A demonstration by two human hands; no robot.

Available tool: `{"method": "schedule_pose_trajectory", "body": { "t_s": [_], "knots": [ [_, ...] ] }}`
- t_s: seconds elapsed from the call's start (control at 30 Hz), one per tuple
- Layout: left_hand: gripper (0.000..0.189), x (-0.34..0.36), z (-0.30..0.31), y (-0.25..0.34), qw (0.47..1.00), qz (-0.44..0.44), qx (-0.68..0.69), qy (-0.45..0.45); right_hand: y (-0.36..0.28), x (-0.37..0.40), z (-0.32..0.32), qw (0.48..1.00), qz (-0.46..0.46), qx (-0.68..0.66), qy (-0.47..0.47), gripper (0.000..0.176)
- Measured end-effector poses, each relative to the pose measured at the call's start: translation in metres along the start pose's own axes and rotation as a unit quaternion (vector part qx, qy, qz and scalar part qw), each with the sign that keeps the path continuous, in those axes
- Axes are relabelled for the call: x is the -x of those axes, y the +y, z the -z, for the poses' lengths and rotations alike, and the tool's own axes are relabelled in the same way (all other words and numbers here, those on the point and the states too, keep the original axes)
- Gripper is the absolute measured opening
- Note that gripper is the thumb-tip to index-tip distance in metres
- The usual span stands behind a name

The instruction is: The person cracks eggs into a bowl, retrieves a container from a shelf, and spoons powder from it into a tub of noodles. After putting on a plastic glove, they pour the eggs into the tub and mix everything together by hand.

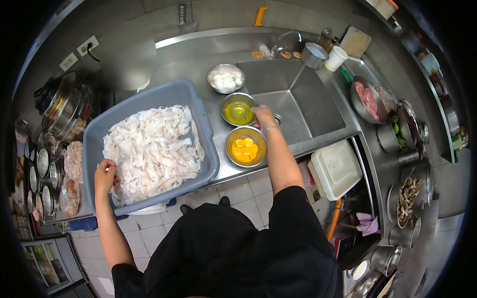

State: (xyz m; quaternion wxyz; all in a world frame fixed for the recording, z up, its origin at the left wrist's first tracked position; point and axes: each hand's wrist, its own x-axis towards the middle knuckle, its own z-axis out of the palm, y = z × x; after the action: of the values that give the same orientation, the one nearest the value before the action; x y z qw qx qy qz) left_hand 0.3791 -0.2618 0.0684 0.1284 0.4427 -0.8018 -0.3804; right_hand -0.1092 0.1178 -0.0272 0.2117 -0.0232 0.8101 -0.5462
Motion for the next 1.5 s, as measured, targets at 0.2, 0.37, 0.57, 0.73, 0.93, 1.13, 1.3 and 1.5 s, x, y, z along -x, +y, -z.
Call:
{"method": "schedule_pose_trajectory", "body": {
  "t_s": [0.2,0.37,0.57,0.73,0.93,1.13,1.3,1.5],
  "knots": [
    [0.012,0.009,0.003,0.02,0.998,0.01,0.054,-0.027,0.034,-0.029,0.02,0.999,0.025,-0.043,0.013,0.067],
    [0.012,0.007,0.001,0.022,0.998,0.006,0.032,-0.061,0.026,-0.018,0.048,0.996,0.045,-0.029,0.065,0.065],
    [0.011,0.005,-0.001,0.015,0.998,-0.014,0.01,-0.059,-0.034,0.027,0.08,0.987,0.099,0.045,0.115,0.046],
    [0.011,0.01,0.001,0.018,0.997,-0.037,0.007,-0.07,-0.113,0.082,0.071,0.987,0.152,0.042,0.037,0.024],
    [0.012,0.017,0.006,0.02,0.997,-0.034,0.006,-0.065,-0.173,0.133,-0.002,0.982,0.177,0.028,-0.066,0.017],
    [0.016,0.014,0.01,0.011,0.995,-0.063,-0.051,-0.062,-0.19,0.156,-0.109,0.963,0.209,0.062,-0.157,0.016],
    [0.018,0.017,0.016,0.006,0.991,-0.098,-0.071,-0.065,-0.187,0.165,-0.176,0.946,0.259,0.079,-0.179,0.015],
    [0.018,0.018,0.018,0.001,0.989,-0.114,-0.075,-0.057,-0.181,0.157,-0.21,0.918,0.335,0.156,-0.142,0.018]
  ]
}}
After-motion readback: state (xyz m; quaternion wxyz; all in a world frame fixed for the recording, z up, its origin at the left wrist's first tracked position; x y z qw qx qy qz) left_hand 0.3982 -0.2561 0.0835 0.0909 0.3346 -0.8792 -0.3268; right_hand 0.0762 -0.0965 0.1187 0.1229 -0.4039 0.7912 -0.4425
